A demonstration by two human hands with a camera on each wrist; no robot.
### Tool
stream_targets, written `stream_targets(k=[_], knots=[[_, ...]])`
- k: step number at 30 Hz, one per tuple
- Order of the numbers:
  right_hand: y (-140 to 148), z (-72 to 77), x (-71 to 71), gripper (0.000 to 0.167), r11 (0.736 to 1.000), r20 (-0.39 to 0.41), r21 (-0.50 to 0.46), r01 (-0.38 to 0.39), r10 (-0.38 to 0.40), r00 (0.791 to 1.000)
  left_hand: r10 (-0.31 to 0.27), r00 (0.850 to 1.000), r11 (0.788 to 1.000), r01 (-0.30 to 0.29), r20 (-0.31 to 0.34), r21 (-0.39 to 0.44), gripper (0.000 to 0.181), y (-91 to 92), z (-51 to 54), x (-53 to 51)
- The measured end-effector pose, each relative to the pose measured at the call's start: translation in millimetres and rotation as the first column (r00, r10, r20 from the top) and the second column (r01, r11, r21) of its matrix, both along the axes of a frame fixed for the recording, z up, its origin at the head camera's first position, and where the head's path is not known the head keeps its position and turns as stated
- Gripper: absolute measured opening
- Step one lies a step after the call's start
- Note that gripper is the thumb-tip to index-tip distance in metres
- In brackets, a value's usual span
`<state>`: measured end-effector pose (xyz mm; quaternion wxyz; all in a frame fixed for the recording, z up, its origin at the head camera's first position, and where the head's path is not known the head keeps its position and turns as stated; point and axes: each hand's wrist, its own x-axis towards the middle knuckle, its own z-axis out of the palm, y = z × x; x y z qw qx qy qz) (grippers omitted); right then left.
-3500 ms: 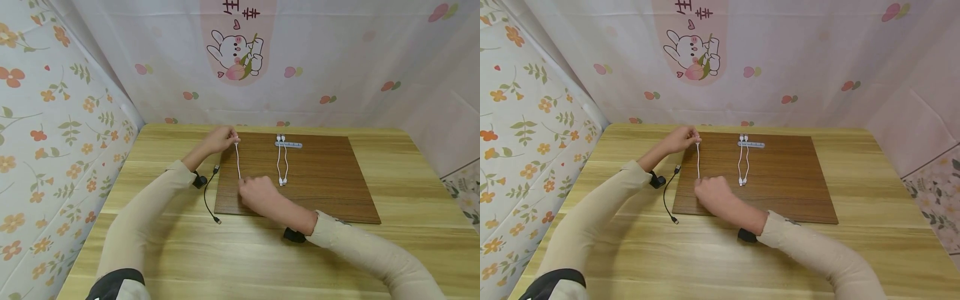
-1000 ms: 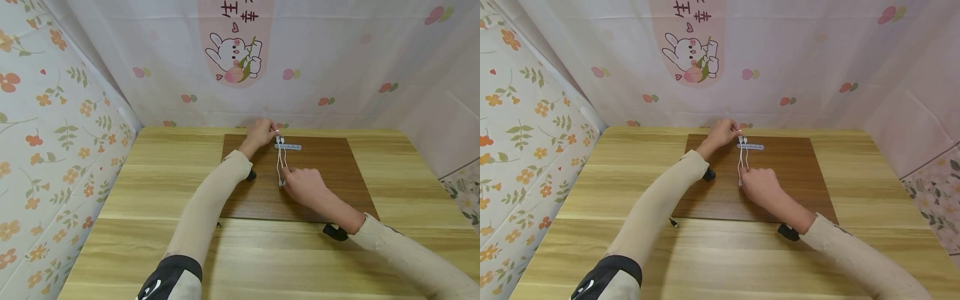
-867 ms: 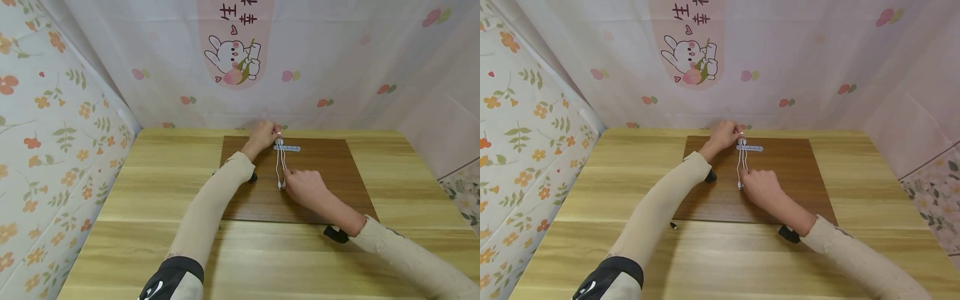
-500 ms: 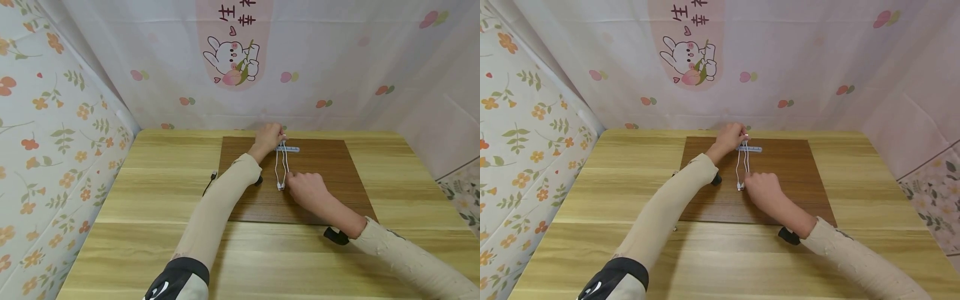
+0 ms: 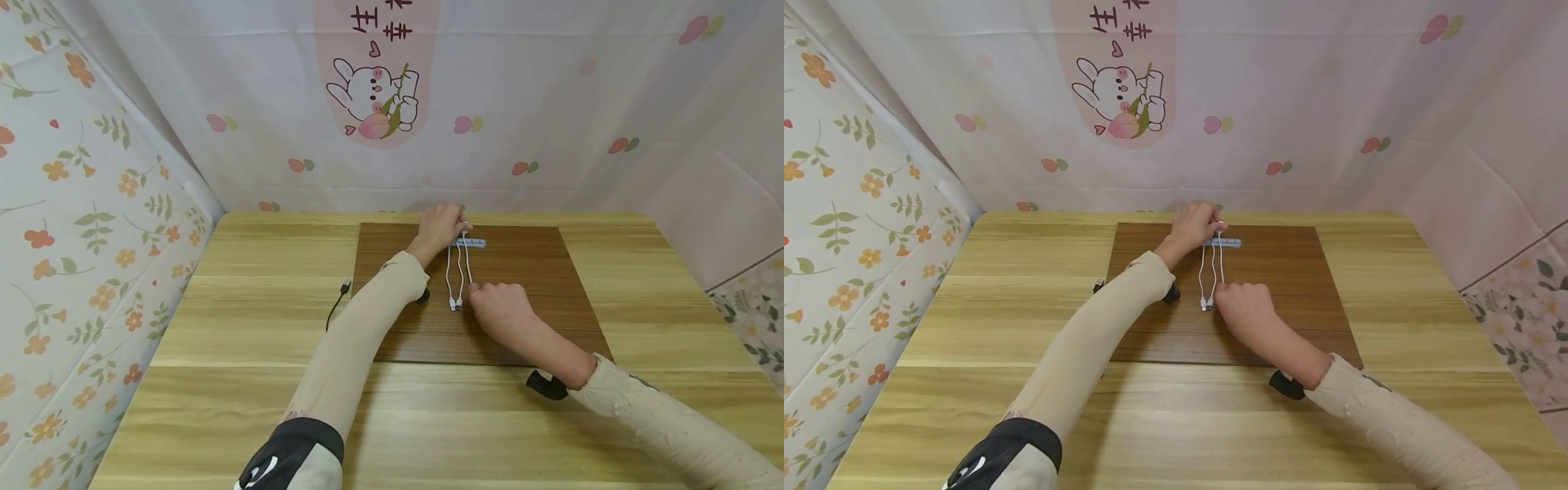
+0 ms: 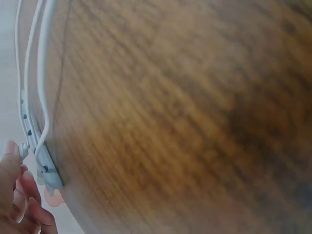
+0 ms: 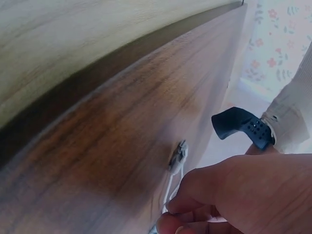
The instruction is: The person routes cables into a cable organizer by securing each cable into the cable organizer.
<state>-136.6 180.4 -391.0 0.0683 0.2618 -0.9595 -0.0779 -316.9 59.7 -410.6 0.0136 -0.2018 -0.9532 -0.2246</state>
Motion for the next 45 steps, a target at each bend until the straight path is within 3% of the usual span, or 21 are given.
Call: stream_targets(k=[4,11,26,36,45], knots=[[1,-5.3,0.5,0.012,1.0,-0.003,0.011,-0.015,0.015,1.0,0.0,1.0,1.0,0.0,0.0,-0.018,0.022,1.5,-2.5,-1.7],[2,-16.4,2.4,0.021,0.996,-0.088,0.033,-0.077,0.08,0.993,-0.026,1.0,0.999,0.027,0.01,-0.043,0.029,2.2,-2.5,-3.2],[-5,-21.3,3.7,0.029,0.984,-0.118,0.126,-0.128,0.143,0.983,-0.028,1.0,0.995,0.027,-0.012,-0.099,0.026,1.1,-3.5,-3.5],[-6,-17.2,5.8,0.023,0.987,-0.079,0.128,-0.101,0.111,0.991,-0.008,1.0,0.999,0.009,0.019,-0.036,0.022,-1.7,-7.6,-6.5],[-3,-8.7,4.6,0.011,1.0,0.012,0.024,-0.01,0.01,1.0,-0.019,0.998,1.0,0.018,0.052,0.013,0.022,-8.8,-6.3,-4.4]])
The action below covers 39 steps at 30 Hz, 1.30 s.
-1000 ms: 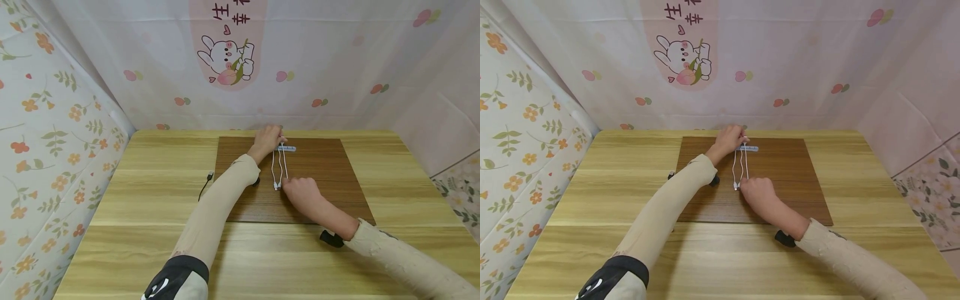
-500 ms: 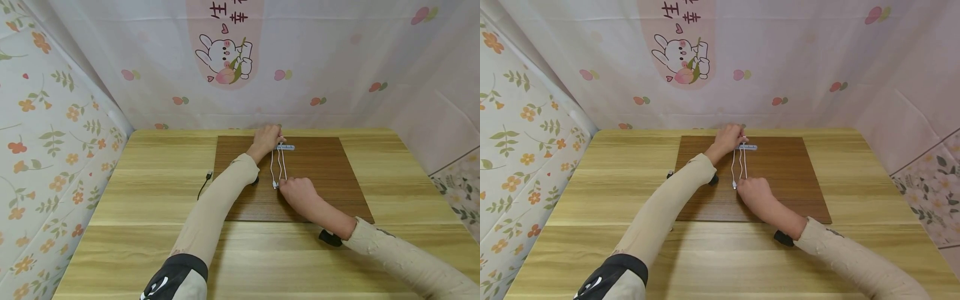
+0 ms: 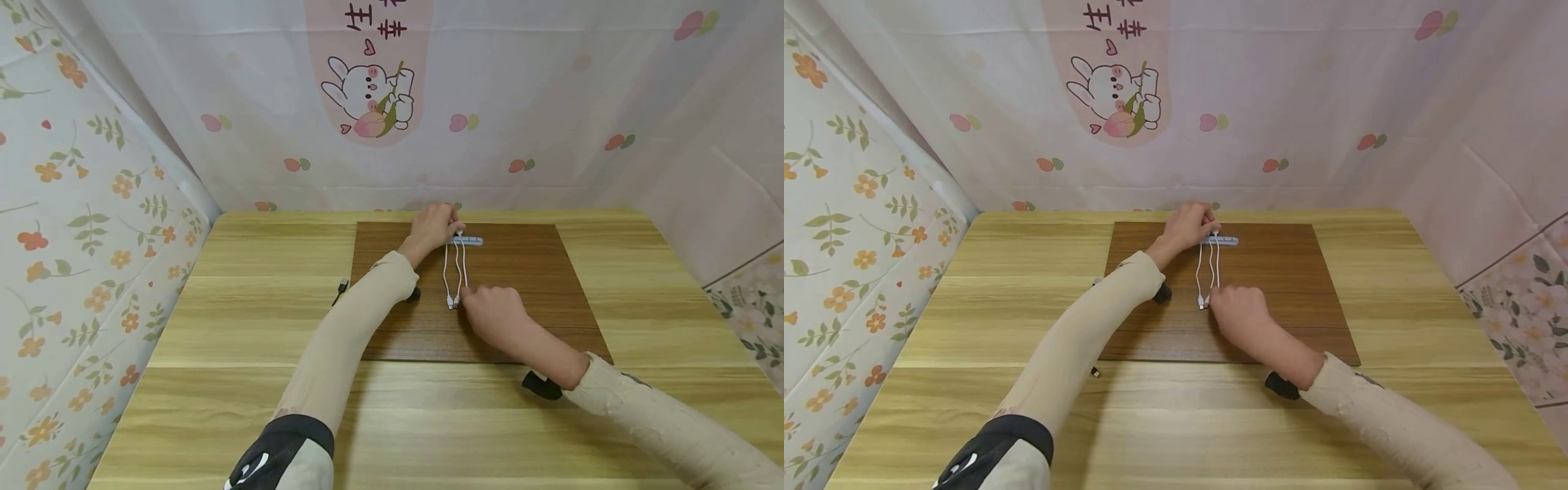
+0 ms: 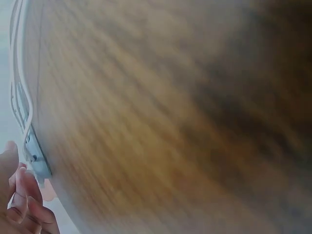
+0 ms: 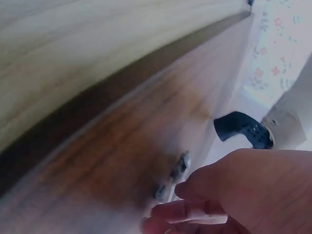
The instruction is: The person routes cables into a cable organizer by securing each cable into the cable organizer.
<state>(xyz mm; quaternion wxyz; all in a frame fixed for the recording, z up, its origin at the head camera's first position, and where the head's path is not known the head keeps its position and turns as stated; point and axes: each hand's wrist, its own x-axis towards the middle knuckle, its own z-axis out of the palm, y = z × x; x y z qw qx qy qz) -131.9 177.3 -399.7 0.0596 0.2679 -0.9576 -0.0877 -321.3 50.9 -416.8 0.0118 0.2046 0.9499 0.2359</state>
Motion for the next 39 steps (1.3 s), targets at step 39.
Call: stream_targets(k=[39], knots=[[-5,9.1,-21.7,0.022,0.958,0.033,-0.269,-0.099,0.112,0.993,-0.189,0.982,0.982,0.189,-0.019,0.015,0.019,-106.6,33.2,53.5]])
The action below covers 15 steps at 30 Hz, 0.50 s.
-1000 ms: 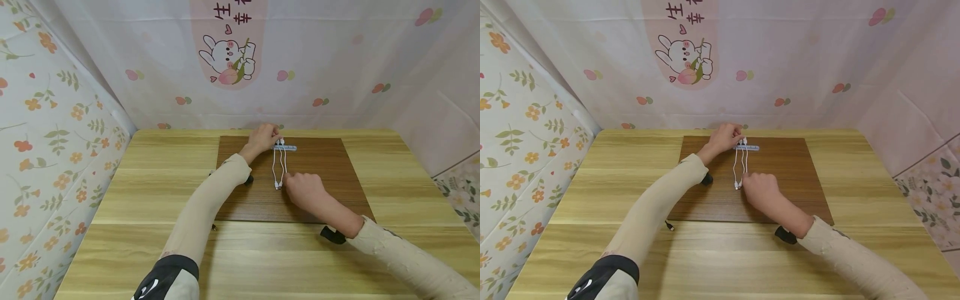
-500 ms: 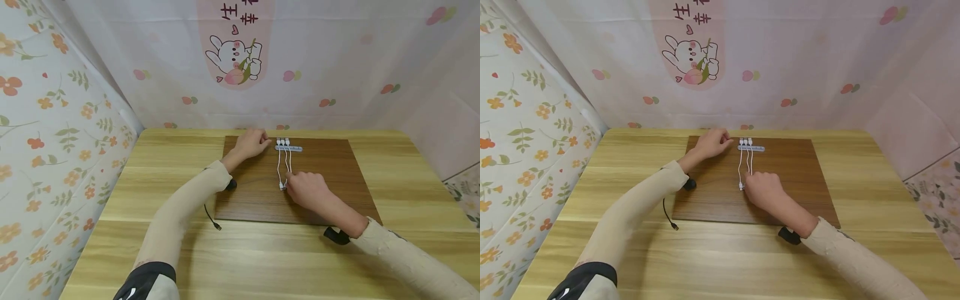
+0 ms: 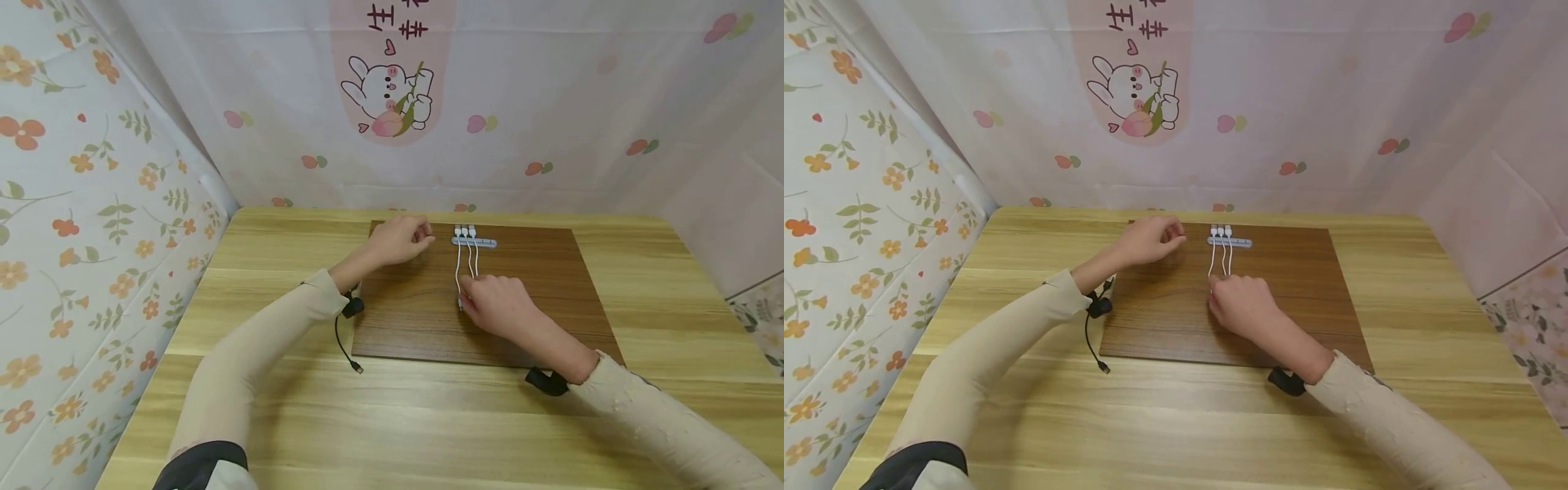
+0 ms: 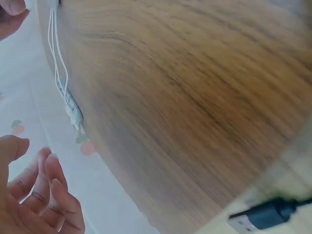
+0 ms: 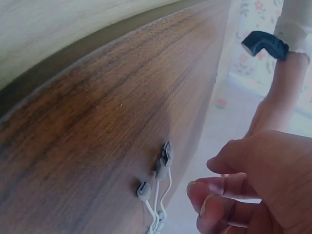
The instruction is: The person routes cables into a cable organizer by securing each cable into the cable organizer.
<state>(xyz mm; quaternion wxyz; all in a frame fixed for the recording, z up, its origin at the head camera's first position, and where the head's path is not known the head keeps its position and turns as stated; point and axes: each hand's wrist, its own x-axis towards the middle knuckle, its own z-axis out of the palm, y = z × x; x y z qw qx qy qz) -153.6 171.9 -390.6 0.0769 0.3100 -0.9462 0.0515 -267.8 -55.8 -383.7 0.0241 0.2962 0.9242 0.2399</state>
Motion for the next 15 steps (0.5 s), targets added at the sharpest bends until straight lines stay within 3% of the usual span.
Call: stream_targets(k=[10,15], knots=[[-2,-1.1,0.0,0.023,0.999,-0.047,-0.032,-0.03,0.029,0.998,-0.067,0.997,0.997,0.066,0.03,0.03,0.011,-27.9,-6.5,16.6],[-6,-1.2,-1.9,0.021,0.997,-0.031,-0.056,-0.045,0.044,0.999,-0.048,0.998,0.998,0.046,0.046,0.041,0.011,-49.9,-7.1,23.6]])
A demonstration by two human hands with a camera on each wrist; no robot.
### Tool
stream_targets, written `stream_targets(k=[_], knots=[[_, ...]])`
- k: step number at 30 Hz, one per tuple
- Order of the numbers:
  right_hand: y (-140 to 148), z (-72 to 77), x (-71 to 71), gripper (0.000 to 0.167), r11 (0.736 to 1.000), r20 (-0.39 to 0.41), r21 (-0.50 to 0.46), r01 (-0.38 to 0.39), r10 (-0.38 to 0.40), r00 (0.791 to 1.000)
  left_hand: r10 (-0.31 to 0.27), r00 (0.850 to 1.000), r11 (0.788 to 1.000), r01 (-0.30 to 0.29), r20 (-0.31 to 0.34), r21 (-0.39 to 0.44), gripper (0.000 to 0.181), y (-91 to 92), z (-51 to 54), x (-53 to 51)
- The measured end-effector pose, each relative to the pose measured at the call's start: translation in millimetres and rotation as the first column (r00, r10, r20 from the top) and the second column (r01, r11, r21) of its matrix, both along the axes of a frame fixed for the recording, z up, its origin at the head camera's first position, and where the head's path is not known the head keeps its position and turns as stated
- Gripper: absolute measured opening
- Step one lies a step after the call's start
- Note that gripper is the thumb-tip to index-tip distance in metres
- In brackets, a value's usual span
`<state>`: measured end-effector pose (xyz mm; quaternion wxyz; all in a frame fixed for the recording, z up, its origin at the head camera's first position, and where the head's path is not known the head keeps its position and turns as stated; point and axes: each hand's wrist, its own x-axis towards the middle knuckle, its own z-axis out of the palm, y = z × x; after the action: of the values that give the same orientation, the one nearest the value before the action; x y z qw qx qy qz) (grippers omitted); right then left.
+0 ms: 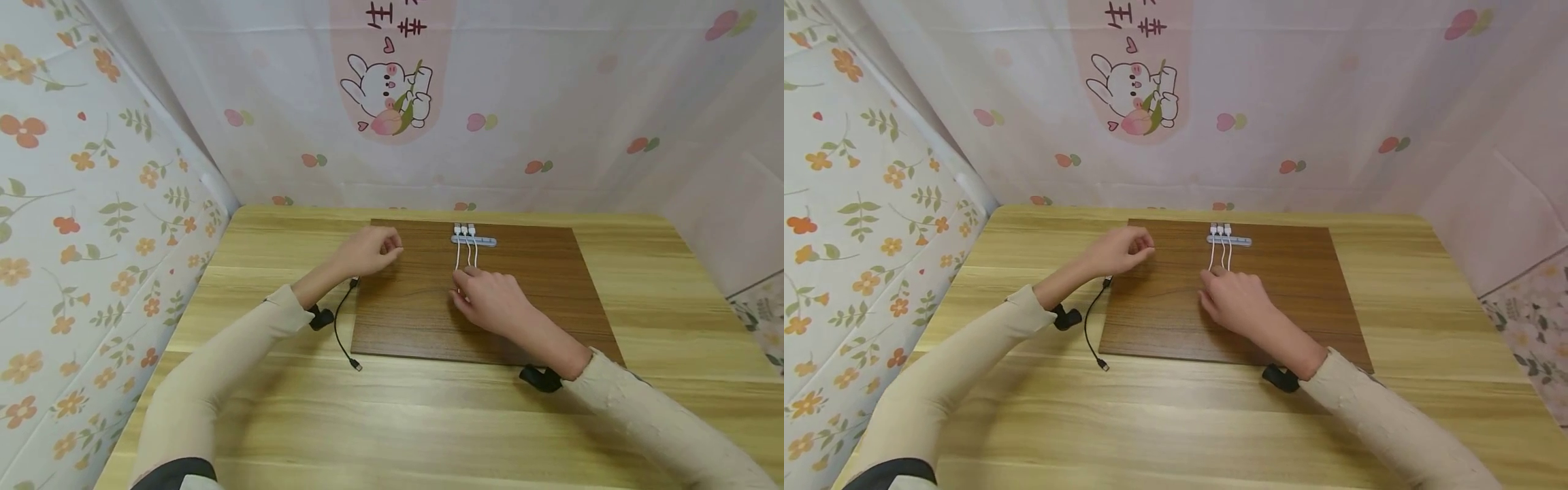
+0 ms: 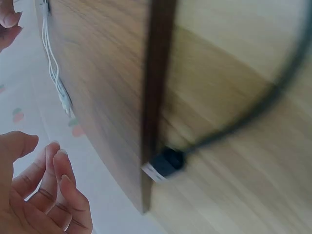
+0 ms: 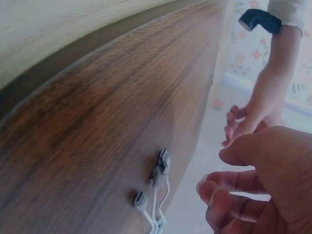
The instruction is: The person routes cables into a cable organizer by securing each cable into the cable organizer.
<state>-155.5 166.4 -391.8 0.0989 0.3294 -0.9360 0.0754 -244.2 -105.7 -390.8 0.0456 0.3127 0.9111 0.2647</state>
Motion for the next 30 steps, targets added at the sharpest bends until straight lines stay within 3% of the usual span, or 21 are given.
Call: stream_targets(k=[11,21,30], knots=[[-15,5.3,-1.9,0.015,1.0,0.075,-0.024,-0.008,0.01,0.997,0.06,0.998,0.998,-0.06,0.013,0.004,0.01,-44.6,-5.2,13.5],[-29,11.5,-0.4,0.017,0.999,0.096,-0.02,-0.044,0.046,0.994,0.087,0.996,0.996,-0.086,0.021,-0.028,0.01,-66.0,-11.9,19.5],[-45,12.8,3.7,0.026,0.994,0.11,0.002,-0.113,0.112,0.988,0.101,0.992,0.994,-0.098,0.081,-0.039,0.022,-84.5,-18.1,24.1]])
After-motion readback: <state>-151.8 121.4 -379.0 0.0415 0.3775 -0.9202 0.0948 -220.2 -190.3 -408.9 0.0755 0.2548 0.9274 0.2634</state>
